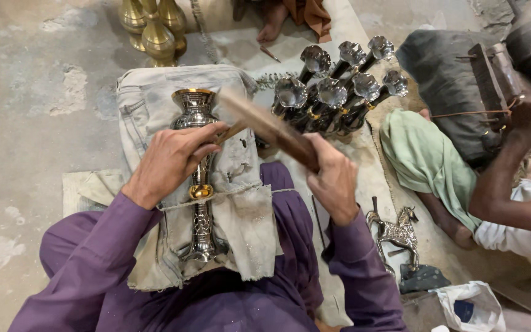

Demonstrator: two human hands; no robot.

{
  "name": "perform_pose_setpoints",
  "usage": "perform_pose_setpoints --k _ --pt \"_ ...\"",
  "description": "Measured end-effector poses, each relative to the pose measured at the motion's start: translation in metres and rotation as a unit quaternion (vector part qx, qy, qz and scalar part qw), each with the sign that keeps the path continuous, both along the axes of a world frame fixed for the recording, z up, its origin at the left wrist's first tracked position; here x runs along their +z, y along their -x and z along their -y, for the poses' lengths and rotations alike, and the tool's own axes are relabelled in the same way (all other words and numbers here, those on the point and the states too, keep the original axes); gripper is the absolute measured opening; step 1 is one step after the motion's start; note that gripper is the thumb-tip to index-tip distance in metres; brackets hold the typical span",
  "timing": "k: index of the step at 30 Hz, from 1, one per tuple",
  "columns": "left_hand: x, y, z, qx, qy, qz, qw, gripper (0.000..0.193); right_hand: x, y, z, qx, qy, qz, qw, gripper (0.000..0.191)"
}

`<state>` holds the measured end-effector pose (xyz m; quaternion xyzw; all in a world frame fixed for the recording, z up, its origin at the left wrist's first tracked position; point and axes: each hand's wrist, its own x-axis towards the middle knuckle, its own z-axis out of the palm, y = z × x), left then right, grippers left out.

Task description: The person sits on the floor holding a chisel against an ornate silver vase resting on a cloth cushion and strikes the chisel with a wooden mallet to engrave decorative patterns into the metal, repositioning the chisel around the vase's surface as they work.

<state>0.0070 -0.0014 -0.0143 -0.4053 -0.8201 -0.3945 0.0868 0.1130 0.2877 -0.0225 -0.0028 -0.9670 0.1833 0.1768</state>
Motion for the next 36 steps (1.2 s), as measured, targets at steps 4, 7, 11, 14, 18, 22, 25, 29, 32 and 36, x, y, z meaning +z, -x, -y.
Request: perform_pose_setpoints --k 4,7,11,14,18,22,25,29,32,36 --pt "-0.001 -0.001 -0.002 0.011 -0.006 0.047 0.999 0.038 -0.011 0.004 0.000 0.010 0.233 -0.055 0.971 0.031" --pt "-0.004 -0.001 0.000 0.010 -0.017 0.017 1.000 0.036 -0.013 0.002 0.002 0.062 0.283 -0.040 0.956 0.030" --pt "-0.012 -0.004 0.002 0.023 -0.053 0.021 0.998 0.038 -0.003 -0.006 0.003 -0.016 0.033 -0.025 0.999 0.043" --pt "-0.019 -0.009 0.002 0.031 -0.117 0.035 0.992 0.040 0.002 -0.006 0.004 0.034 0.046 -0.030 0.998 0.048" --pt "-0.025 -0.014 0.004 0.055 -0.112 0.029 0.992 0.039 -0.001 0.005 0.003 0.004 -0.039 0.107 0.993 0.061" --pt "-0.030 -0.013 0.003 0.055 -0.135 0.042 0.988 0.040 0.003 0.011 -0.002 0.042 0.040 -0.057 0.997 0.056" --pt "-0.034 -0.014 0.003 0.063 -0.139 0.029 0.988 0.040 0.019 0.010 -0.004 0.140 0.136 -0.127 0.973 0.060" --pt "-0.034 -0.013 0.004 0.050 -0.143 0.006 0.988 0.040 0.045 0.000 -0.002 0.062 -0.089 -0.127 0.986 0.051" --pt "-0.030 -0.011 0.003 0.040 -0.125 0.007 0.991 0.041 0.051 0.000 0.006 0.098 0.114 -0.103 0.983 0.046" --pt "-0.023 -0.004 0.007 0.011 -0.075 0.010 0.997 0.039 0.044 -0.010 0.005 0.024 -0.095 -0.049 0.994 0.048"
